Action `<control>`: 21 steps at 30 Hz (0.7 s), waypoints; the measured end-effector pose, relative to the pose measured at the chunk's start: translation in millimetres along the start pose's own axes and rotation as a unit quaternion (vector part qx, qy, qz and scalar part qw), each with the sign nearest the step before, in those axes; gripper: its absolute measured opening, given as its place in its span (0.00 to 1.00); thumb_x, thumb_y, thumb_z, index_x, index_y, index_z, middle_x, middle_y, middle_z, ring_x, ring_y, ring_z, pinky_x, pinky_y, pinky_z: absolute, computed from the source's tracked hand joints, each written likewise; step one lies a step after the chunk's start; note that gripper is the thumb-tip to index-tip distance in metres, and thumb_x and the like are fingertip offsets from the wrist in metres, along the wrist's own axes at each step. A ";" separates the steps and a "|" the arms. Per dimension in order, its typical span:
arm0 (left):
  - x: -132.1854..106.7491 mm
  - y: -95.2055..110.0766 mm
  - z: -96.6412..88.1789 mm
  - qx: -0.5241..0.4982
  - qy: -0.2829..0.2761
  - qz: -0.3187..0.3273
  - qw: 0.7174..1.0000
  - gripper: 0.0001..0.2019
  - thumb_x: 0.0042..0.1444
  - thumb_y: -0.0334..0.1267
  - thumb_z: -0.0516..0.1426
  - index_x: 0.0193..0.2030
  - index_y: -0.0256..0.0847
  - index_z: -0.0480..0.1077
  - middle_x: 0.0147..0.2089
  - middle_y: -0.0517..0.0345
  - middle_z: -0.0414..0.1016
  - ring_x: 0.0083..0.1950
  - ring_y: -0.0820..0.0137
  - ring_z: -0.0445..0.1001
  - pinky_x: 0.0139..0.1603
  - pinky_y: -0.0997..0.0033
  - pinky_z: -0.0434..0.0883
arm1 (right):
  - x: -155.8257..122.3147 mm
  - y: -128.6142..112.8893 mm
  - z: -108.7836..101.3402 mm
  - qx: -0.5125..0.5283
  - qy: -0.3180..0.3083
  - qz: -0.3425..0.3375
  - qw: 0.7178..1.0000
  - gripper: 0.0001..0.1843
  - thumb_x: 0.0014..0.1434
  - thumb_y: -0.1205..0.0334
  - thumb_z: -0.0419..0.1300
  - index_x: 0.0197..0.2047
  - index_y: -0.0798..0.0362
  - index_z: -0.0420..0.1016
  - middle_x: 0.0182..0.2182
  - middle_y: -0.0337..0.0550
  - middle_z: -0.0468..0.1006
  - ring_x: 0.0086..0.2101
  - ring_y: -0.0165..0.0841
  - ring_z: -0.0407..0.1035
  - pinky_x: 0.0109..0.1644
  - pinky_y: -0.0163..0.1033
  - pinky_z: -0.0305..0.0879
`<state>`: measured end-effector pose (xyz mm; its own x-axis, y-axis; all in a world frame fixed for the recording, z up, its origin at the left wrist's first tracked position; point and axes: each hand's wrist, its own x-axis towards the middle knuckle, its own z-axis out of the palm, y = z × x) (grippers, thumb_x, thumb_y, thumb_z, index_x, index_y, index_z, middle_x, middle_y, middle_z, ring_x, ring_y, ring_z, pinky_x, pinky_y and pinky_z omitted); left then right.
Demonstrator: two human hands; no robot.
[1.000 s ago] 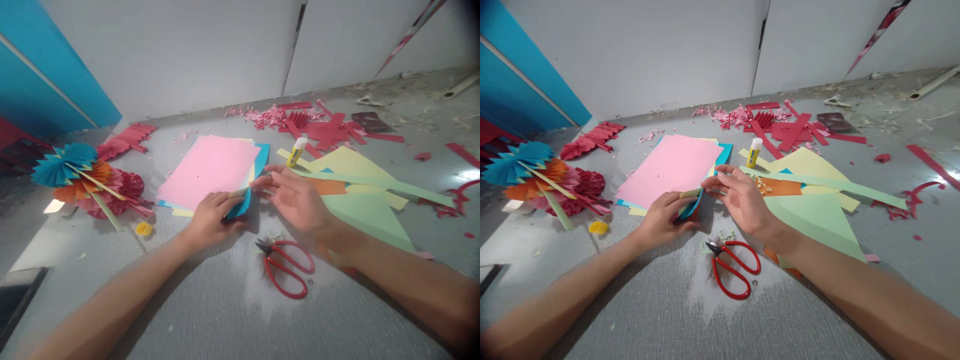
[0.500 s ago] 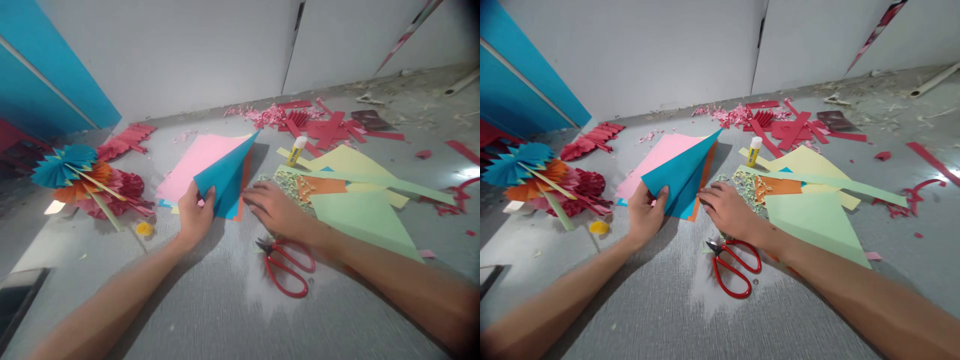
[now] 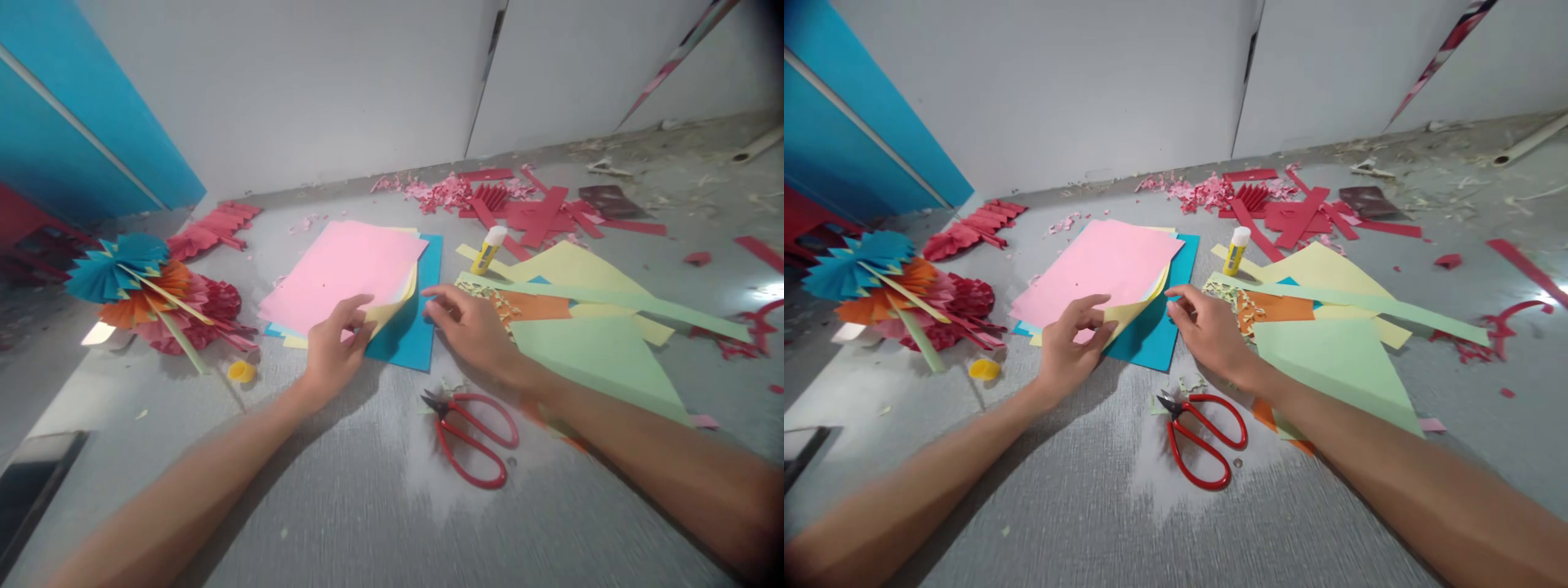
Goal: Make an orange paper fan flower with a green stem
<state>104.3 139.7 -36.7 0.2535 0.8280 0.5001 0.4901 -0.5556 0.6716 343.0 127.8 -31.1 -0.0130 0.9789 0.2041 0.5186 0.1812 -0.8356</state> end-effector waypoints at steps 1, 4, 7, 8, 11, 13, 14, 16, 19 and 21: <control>-0.5 0.3 0.4 -0.007 0.009 -0.001 1.000 0.16 0.63 0.36 0.60 0.58 0.42 0.71 0.34 0.59 0.80 0.32 0.74 0.77 0.30 0.78 0.73 | -0.6 -1.1 0.1 0.016 -0.016 0.004 1.000 0.18 0.69 0.50 0.56 0.55 0.47 0.77 0.35 0.44 0.84 0.36 0.39 0.77 0.44 0.47 0.70; -1.6 3.9 1.0 0.001 0.021 0.050 0.999 0.09 0.61 0.35 0.63 0.48 0.41 0.75 0.34 0.59 0.82 0.33 0.73 0.79 0.32 0.77 0.75 | -1.4 -4.7 -0.3 0.038 -0.068 0.005 0.997 0.19 0.69 0.48 0.55 0.56 0.45 0.78 0.38 0.43 0.85 0.33 0.37 0.75 0.41 0.46 0.70; -2.4 8.8 0.8 0.012 0.013 0.106 0.994 0.02 0.61 0.36 0.64 0.37 0.41 0.77 0.33 0.59 0.83 0.32 0.73 0.79 0.32 0.76 0.75 | -1.1 -6.0 -0.1 0.024 -0.084 -0.015 0.996 0.16 0.68 0.48 0.56 0.44 0.46 0.82 0.38 0.42 0.85 0.35 0.38 0.75 0.42 0.45 0.69; -2.6 10.1 0.6 0.010 0.007 0.110 0.994 0.04 0.61 0.36 0.64 0.36 0.41 0.77 0.32 0.59 0.82 0.31 0.73 0.79 0.32 0.76 0.75 | -0.9 -5.9 0.2 0.023 -0.080 -0.021 0.996 0.16 0.68 0.48 0.57 0.40 0.46 0.82 0.37 0.42 0.84 0.36 0.38 0.75 0.43 0.44 0.69; -2.4 11.9 0.6 0.004 -0.007 0.107 0.994 0.05 0.60 0.38 0.65 0.35 0.41 0.77 0.31 0.59 0.82 0.30 0.73 0.79 0.31 0.75 0.74 | -0.4 -5.4 0.7 0.032 -0.067 -0.019 0.997 0.15 0.67 0.51 0.58 0.34 0.48 0.81 0.33 0.41 0.83 0.35 0.37 0.75 0.43 0.44 0.68; -1.6 11.3 1.3 -0.001 -0.019 0.104 0.994 0.05 0.59 0.38 0.66 0.35 0.41 0.77 0.30 0.59 0.81 0.29 0.73 0.78 0.30 0.74 0.73 | 0.0 -5.2 0.4 0.045 -0.055 -0.004 0.997 0.14 0.66 0.51 0.59 0.34 0.48 0.81 0.32 0.41 0.83 0.34 0.36 0.74 0.42 0.44 0.67; -1.2 10.6 1.9 -0.005 -0.027 0.102 0.994 0.05 0.59 0.37 0.66 0.35 0.41 0.77 0.31 0.60 0.81 0.29 0.73 0.78 0.31 0.74 0.74 | 0.3 -5.1 0.2 0.053 -0.048 0.004 0.997 0.15 0.66 0.50 0.59 0.34 0.49 0.80 0.32 0.41 0.83 0.33 0.36 0.74 0.41 0.44 0.67; -0.3 8.8 3.1 -0.014 -0.053 0.096 0.994 0.03 0.58 0.36 0.67 0.37 0.41 0.78 0.32 0.59 0.82 0.30 0.73 0.78 0.31 0.74 0.74 | 1.1 -4.7 -0.1 0.070 -0.033 0.015 0.997 0.15 0.65 0.50 0.59 0.34 0.49 0.80 0.32 0.42 0.82 0.33 0.36 0.74 0.41 0.44 0.68; 0.1 5.5 4.6 -0.005 -0.094 0.095 0.991 0.03 0.59 0.34 0.65 0.41 0.41 0.79 0.36 0.56 0.83 0.34 0.70 0.80 0.34 0.71 0.76 | 2.0 -2.8 0.3 0.093 -0.022 0.023 0.995 0.10 0.63 0.54 0.61 0.36 0.49 0.79 0.34 0.42 0.83 0.36 0.37 0.76 0.43 0.44 0.70; -0.3 3.3 5.4 0.005 -0.102 0.104 0.989 0.04 0.62 0.33 0.62 0.42 0.41 0.79 0.40 0.53 0.84 0.38 0.67 0.81 0.37 0.69 0.77 | 2.2 -1.0 1.2 0.095 -0.022 0.025 0.995 0.06 0.61 0.57 0.63 0.37 0.49 0.80 0.35 0.42 0.83 0.38 0.37 0.77 0.46 0.45 0.71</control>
<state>110.4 138.1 -37.6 0.5118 0.6943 0.5060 0.4180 -0.7158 0.5594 341.4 129.9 -30.5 -0.0311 0.9897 0.1401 0.3485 0.1421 -0.9265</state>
